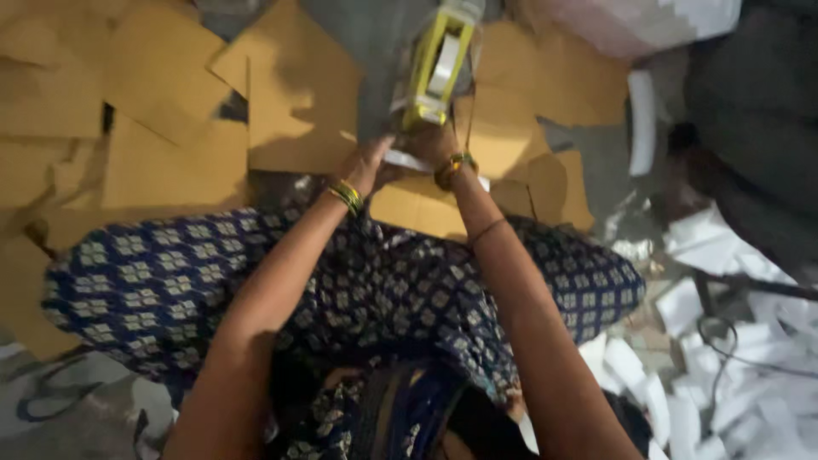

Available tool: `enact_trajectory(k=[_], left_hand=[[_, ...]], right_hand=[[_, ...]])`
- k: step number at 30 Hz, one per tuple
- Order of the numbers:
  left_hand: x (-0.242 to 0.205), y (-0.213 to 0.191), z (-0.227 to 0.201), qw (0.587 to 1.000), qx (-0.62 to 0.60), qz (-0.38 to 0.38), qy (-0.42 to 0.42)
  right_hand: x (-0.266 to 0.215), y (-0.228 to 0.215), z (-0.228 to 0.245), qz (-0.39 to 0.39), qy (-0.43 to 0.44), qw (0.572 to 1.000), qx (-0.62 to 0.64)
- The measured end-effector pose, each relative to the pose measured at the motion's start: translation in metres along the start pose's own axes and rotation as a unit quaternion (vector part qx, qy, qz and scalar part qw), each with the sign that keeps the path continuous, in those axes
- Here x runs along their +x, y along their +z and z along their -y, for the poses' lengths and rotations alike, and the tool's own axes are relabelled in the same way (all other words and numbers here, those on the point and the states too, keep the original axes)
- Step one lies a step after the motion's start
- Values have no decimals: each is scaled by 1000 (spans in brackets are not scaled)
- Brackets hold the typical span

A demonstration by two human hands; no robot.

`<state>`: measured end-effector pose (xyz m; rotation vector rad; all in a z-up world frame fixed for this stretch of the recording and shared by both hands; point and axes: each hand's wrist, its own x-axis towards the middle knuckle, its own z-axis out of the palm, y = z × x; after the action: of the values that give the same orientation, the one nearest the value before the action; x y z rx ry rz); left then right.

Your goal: The person sits on the floor and assembles small rectangular boxes by folding white foam inserts onto brown cardboard bases. They use a handheld tape dispenser to secure the foam pieces to the cardboard, repeating the process for multiple units.

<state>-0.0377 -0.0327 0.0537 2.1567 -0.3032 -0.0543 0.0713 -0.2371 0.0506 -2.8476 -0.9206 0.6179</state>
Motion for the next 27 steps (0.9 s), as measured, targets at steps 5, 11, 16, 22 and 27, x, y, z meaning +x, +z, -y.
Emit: enact_trajectory(k=[5, 11, 16, 22, 27], left_hand=[[19, -13, -8, 987, -129, -25, 96], [20, 6, 9, 995, -58, 2, 78], [36, 12, 18, 999, -27, 32, 4], [28, 4, 12, 976, 33, 212, -41], [27, -31, -22, 959, 110, 256, -52]], right_hand=[[3, -11, -11, -31, 30, 985, 166], [-3, 3, -27, -4, 105, 961, 257], [-4, 20, -48, 19, 185, 972, 144], [-56, -39, 30, -50, -89, 978, 182], [-91, -91, 68, -168, -66, 972, 151]])
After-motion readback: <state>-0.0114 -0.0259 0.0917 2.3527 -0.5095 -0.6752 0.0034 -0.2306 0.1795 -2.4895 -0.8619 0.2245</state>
